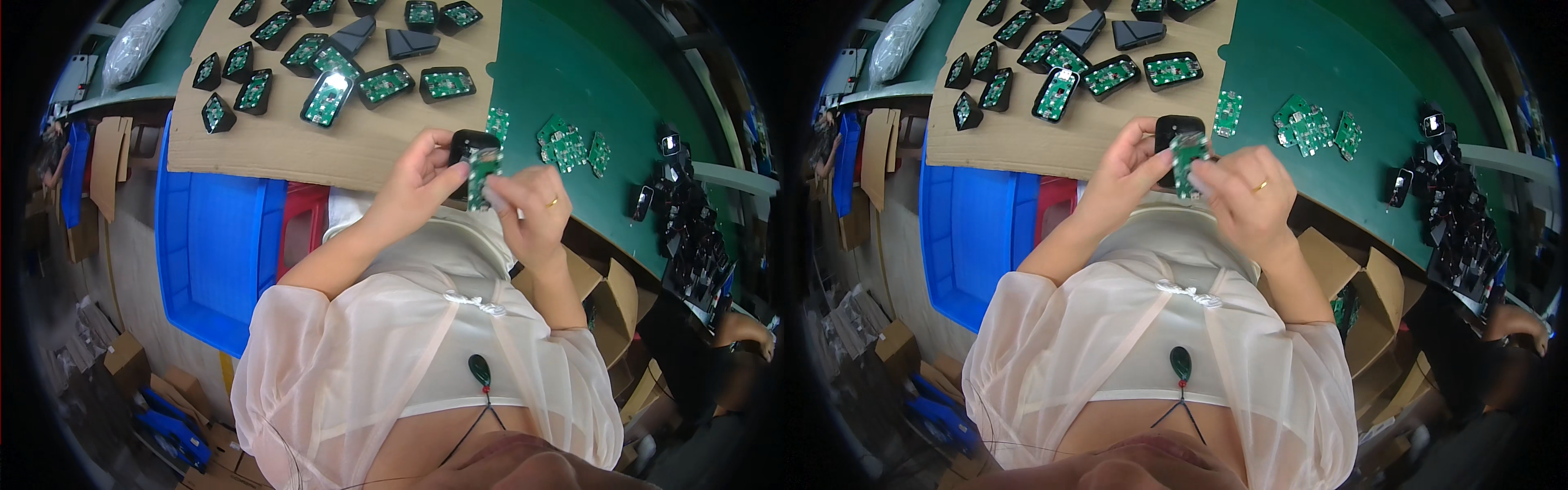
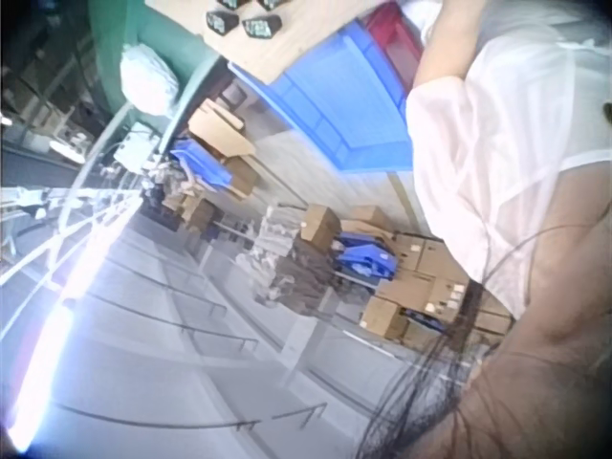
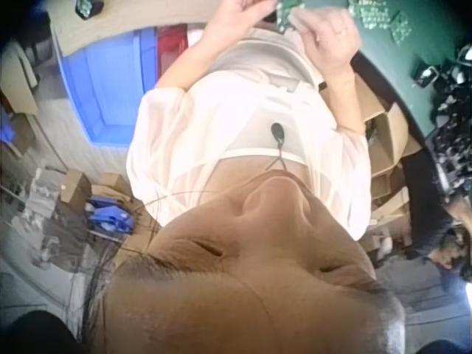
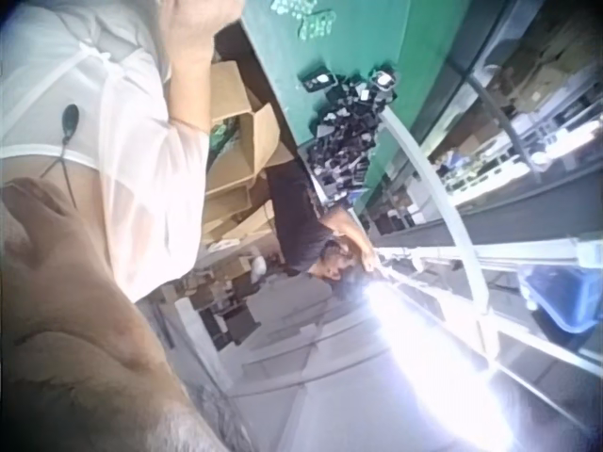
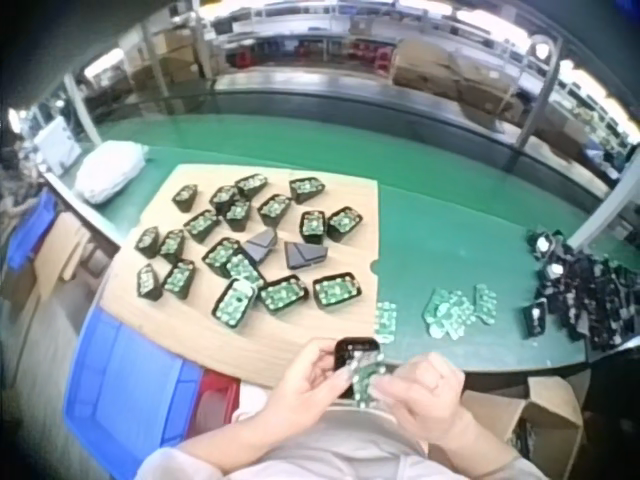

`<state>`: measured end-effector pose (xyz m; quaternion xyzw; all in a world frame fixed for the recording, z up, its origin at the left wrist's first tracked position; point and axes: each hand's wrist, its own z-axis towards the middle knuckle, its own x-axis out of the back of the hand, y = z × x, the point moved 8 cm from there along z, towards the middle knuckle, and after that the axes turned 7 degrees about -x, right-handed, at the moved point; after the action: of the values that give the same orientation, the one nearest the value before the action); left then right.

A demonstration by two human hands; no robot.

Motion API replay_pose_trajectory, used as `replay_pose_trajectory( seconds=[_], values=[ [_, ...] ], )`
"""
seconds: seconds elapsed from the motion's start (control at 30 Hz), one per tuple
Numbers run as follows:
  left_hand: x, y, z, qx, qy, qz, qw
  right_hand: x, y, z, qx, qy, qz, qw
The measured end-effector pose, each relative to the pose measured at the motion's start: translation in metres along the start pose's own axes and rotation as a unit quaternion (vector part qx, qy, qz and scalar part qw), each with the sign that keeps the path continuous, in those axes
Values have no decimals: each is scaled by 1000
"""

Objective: Assembling PCB components into black plastic cases at a factory workbench.

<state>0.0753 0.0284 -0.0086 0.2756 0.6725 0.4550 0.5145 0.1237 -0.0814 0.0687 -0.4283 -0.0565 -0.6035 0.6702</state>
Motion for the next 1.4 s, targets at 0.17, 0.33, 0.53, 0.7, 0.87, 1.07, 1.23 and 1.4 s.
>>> replay_pose_trajectory(
  seconds=[0.17, 0.33, 0.53, 0.7, 0.87, 1.07, 1.23, 1.4],
  values=[
    [-3, -3, -5, 60, -30, -48, 997, 4, 8, 8, -66, 10, 19, 998],
    [-7, 2, -2, -38, -40, -46, 997, -3, 4, 9, -61, -9, 15, 998],
    [-6, 3, -3, -46, -37, -18, 998, -6, 6, 10, -61, -20, -16, 998],
    [-1, 10, -4, -79, -13, -11, 997, -19, 13, 2, -108, -43, 62, 991],
    [0, 16, -1, -104, 2, -7, 995, -39, 30, -13, -297, -53, 332, 894],
    [4, 37, 1, -126, -34, 45, 990, -41, 22, -2, -247, -43, 270, 930],
    [35, 72, 32, -165, 15, 207, 964, -50, 35, 18, -252, -67, 311, 914],
    [152, 159, 136, -359, 199, 414, 813, -38, 65, -5, -349, -84, 298, 884]
  ],
)
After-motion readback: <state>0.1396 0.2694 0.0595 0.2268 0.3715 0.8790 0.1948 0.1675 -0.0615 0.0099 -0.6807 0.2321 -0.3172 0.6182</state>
